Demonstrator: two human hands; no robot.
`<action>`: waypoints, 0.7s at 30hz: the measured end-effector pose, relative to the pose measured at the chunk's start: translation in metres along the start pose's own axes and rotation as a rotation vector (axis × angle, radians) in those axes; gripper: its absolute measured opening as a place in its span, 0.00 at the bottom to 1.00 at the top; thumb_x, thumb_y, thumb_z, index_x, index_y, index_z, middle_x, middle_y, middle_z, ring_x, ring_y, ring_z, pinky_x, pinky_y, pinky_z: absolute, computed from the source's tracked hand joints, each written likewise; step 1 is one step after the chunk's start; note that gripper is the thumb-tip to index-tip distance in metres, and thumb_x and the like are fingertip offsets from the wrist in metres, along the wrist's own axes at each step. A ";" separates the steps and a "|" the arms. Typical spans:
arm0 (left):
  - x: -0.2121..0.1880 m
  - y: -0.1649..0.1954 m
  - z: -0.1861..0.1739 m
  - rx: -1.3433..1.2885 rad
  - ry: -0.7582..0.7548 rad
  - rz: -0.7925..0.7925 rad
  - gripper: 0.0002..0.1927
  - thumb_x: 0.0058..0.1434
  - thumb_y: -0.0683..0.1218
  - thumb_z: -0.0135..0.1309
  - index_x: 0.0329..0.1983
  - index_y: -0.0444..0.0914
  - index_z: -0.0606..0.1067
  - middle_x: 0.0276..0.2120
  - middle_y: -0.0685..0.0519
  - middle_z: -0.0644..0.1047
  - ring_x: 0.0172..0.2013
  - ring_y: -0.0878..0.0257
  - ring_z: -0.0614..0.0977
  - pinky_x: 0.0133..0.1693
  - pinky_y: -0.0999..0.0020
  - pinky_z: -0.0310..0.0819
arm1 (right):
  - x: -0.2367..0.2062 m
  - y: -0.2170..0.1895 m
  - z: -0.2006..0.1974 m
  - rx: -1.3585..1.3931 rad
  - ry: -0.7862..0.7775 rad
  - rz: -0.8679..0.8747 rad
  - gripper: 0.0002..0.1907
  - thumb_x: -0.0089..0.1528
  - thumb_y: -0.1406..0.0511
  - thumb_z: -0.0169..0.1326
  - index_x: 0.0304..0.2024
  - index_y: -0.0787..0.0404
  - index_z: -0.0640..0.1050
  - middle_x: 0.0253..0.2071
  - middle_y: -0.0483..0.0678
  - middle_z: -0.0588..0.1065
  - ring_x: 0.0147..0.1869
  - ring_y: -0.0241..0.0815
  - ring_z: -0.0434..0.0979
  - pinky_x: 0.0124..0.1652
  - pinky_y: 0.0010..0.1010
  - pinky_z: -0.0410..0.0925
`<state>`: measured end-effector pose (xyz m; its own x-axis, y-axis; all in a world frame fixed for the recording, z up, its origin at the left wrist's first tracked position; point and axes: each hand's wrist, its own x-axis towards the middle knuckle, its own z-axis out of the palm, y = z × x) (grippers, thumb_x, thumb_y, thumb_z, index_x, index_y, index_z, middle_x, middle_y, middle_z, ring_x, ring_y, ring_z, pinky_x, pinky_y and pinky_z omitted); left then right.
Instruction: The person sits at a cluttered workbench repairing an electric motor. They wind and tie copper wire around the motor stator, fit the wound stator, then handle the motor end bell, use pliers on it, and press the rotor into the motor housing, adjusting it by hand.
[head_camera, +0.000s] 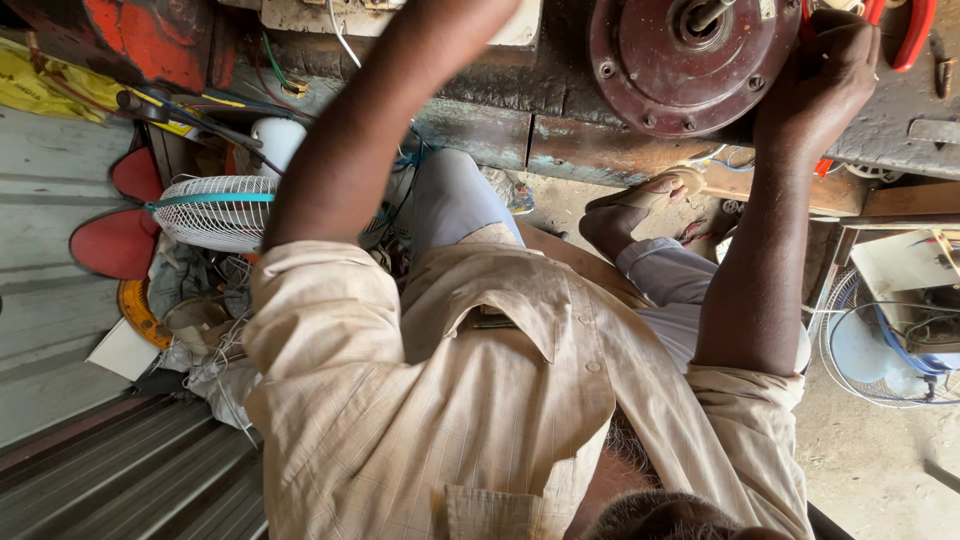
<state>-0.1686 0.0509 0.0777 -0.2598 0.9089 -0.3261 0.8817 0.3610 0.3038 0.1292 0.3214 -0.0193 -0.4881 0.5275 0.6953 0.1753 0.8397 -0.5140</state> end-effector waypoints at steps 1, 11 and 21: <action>0.002 -0.003 0.002 0.011 -0.063 -0.030 0.08 0.70 0.45 0.56 0.44 0.35 0.75 0.41 0.46 0.74 0.45 0.52 0.76 0.50 0.51 0.68 | 0.000 0.000 0.000 0.005 0.001 0.008 0.10 0.61 0.82 0.51 0.41 0.67 0.71 0.49 0.52 0.79 0.54 0.53 0.81 0.54 0.39 0.75; 0.023 -0.020 0.015 0.035 -0.186 -0.068 0.10 0.71 0.47 0.59 0.46 0.35 0.76 0.41 0.45 0.76 0.44 0.51 0.78 0.47 0.52 0.71 | -0.001 0.001 -0.004 -0.071 -0.023 0.031 0.10 0.60 0.82 0.51 0.38 0.66 0.69 0.45 0.54 0.76 0.48 0.55 0.77 0.47 0.42 0.70; 0.020 -0.008 0.018 0.030 -0.104 -0.024 0.12 0.72 0.48 0.62 0.49 0.35 0.77 0.40 0.45 0.79 0.42 0.51 0.81 0.44 0.53 0.74 | 0.002 -0.016 -0.010 -0.055 -0.012 0.050 0.12 0.60 0.80 0.56 0.41 0.65 0.69 0.41 0.55 0.72 0.43 0.54 0.75 0.43 0.40 0.69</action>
<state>-0.1737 0.0620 0.0524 -0.2399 0.8729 -0.4249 0.8876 0.3745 0.2682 0.1341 0.3101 -0.0043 -0.4875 0.5678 0.6633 0.2459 0.8182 -0.5197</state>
